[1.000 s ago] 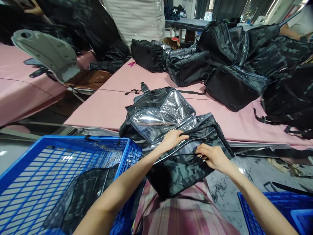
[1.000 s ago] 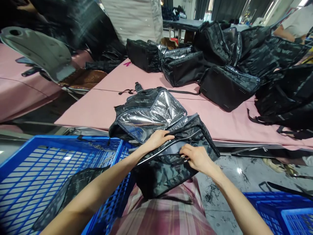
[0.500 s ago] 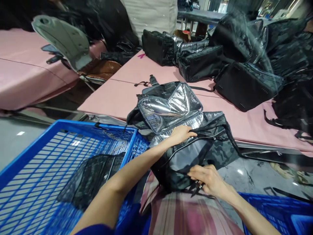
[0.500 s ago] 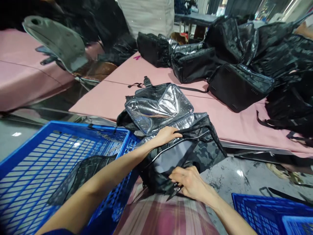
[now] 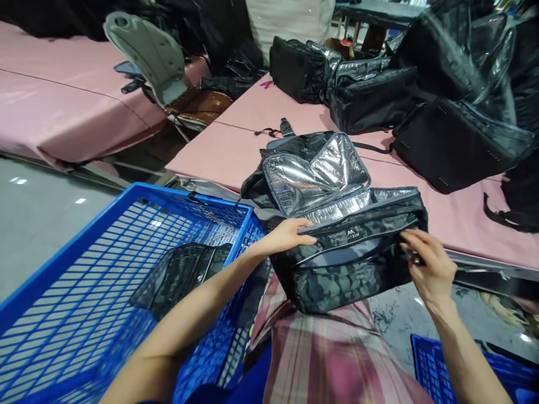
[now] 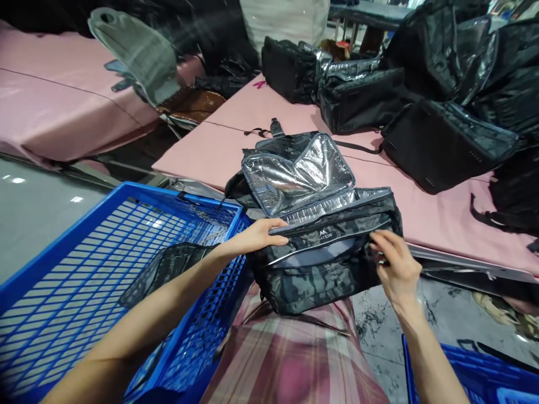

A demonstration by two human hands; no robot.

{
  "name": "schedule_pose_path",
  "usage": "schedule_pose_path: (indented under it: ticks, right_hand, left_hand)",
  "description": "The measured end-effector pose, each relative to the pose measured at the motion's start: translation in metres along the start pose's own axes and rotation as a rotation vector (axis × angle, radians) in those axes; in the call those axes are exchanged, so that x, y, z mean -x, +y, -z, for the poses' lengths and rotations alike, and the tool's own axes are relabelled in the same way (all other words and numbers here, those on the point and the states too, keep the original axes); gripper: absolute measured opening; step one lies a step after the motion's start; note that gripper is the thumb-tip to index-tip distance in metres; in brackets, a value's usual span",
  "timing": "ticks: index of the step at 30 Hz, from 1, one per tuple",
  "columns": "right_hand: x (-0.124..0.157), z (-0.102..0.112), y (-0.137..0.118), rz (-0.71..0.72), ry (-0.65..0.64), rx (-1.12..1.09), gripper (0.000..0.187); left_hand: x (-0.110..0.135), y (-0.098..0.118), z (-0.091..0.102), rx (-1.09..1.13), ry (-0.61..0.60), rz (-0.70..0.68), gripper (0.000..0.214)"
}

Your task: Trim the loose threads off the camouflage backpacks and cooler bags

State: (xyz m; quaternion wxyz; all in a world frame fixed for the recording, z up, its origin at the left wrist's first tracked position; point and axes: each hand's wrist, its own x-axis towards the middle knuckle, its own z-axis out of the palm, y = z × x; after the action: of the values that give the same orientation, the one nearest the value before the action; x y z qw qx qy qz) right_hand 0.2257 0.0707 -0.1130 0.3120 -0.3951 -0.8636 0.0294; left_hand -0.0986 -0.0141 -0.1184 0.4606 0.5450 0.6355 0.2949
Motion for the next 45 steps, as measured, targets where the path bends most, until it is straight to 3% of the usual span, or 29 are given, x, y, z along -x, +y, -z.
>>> schedule_pose_path:
  ticks: [3, 7, 10, 15, 18, 21, 23, 25, 26, 28, 31, 33, 38, 42, 45]
  right_hand:
    - [0.002, -0.010, 0.007, -0.218, 0.059, 0.136, 0.030]
    - [0.008, -0.016, -0.003, -0.331, -0.004, -0.057, 0.014]
    - [0.017, -0.026, -0.055, -0.206, -0.136, -0.235, 0.014]
    - [0.031, -0.075, -0.172, 0.128, -0.470, -0.412, 0.019]
    - [0.023, -0.089, -0.195, 0.177, -0.726, -0.490, 0.023]
    - [0.005, -0.076, -0.170, 0.171, -0.730, -0.621, 0.024]
    - [-0.008, -0.059, -0.139, 0.084, -0.559, -0.631, 0.023]
    - [-0.022, -0.043, -0.105, -0.031, -0.299, -0.534, 0.021]
    - [-0.030, -0.037, -0.091, -0.058, -0.177, -0.465, 0.022]
    - [-0.045, -0.028, -0.070, -0.051, -0.050, -0.294, 0.026]
    - [-0.061, -0.027, -0.057, -0.004, -0.115, 0.027, 0.034]
    - [-0.064, -0.031, -0.055, 0.026, -0.182, 0.166, 0.035]
    - [-0.058, -0.045, -0.048, 0.083, -0.127, 0.063, 0.035]
    - [-0.053, -0.053, -0.046, 0.059, -0.093, -0.030, 0.031]
    - [-0.048, -0.054, -0.047, 0.053, -0.087, -0.072, 0.030]
  left_hand:
    - [-0.004, -0.001, 0.000, 0.184, -0.040, 0.028, 0.042]
    - [-0.005, -0.002, 0.001, 0.353, -0.076, 0.103, 0.041]
    - [-0.007, -0.002, -0.004, 0.486, -0.009, 0.153, 0.038]
    - [-0.009, -0.004, -0.010, 0.590, 0.034, 0.162, 0.040]
    - [-0.006, -0.007, -0.006, 0.614, 0.054, 0.170, 0.042]
    - [-0.004, -0.011, -0.003, 0.647, 0.066, 0.168, 0.041]
    - [-0.005, -0.012, -0.004, 0.659, 0.067, 0.156, 0.037]
    - [-0.006, -0.010, -0.006, 0.673, 0.068, 0.151, 0.036]
    - [-0.008, -0.008, -0.008, 0.677, 0.062, 0.154, 0.036]
    - [-0.010, -0.004, -0.010, 0.665, 0.039, 0.162, 0.039]
    - [-0.012, -0.002, -0.010, 0.528, 0.050, 0.147, 0.041]
    - [-0.010, -0.002, -0.010, 0.333, 0.126, 0.101, 0.039]
    - [-0.004, 0.017, -0.022, -0.310, 0.545, -0.222, 0.022]
    - [-0.023, 0.044, -0.047, -0.476, 0.470, -0.343, 0.016]
    - [-0.045, 0.054, -0.053, -0.236, 0.353, -0.301, 0.009]
